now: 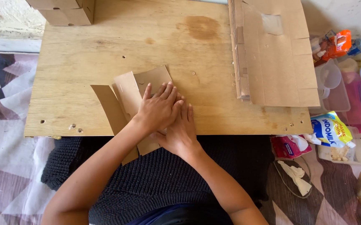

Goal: Assembling cardboard pastry boxes by folding along pre-scored lines and tucking in tabs.

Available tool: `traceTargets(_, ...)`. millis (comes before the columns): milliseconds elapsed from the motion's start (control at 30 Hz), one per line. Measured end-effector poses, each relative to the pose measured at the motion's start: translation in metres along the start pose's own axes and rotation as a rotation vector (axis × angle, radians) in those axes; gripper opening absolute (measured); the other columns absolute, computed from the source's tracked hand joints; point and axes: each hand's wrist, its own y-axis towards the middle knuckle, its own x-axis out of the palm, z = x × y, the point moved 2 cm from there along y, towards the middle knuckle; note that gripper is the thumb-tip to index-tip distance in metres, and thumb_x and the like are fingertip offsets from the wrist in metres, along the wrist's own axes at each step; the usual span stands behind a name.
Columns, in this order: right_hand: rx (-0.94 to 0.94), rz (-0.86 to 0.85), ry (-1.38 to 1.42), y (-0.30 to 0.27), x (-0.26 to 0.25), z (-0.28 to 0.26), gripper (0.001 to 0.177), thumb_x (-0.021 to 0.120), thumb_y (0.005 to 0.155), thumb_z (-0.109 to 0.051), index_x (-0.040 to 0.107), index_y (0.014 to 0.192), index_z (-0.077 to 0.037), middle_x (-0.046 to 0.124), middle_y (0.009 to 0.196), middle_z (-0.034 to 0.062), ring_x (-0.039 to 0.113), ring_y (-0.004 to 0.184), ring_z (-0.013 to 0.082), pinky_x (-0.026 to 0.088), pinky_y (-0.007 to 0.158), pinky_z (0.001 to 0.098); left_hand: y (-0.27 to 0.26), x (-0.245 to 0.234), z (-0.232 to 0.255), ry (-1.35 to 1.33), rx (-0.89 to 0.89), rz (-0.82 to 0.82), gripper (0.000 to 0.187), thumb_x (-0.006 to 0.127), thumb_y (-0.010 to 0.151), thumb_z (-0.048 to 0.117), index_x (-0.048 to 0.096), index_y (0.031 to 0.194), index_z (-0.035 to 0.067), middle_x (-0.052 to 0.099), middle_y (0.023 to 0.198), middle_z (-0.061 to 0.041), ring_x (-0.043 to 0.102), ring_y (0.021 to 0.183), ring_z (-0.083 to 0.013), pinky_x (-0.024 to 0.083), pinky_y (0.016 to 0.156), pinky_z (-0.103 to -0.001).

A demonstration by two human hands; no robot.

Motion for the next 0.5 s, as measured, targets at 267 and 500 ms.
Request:
traceTargets(267,-0.068,0.209,0.009,-0.005,0.026,0.010,0.112,0.052,0.088,-0.074,0.024,0.157,0.010,0.018,0.163,0.0358,0.011,0.154,0.0501,0.006,0.124,0.0582,-0.016,-0.020,-0.009,-0.037,0.076,0.081,0.059,0.027,0.107,0.051,0.046,0.154,0.020,0.042,0.162,0.000,0.037,0.150,-0.0202,0.021,0.121,-0.060)
traceTargets(500,-0.084,0.238,-0.001,-0.038,0.021,0.014,0.096,0.045,0.098,-0.069,0.025,0.161,0.000,0.021,0.165,0.0290,0.014,0.155,0.0419,0.004,0.124,0.0547,-0.010,-0.018,-0.016,-0.005,0.142,0.046,0.061,0.029,0.106,0.053,0.040,0.157,0.021,0.038,0.165,0.000,0.031,0.153,-0.0210,0.022,0.121,-0.061)
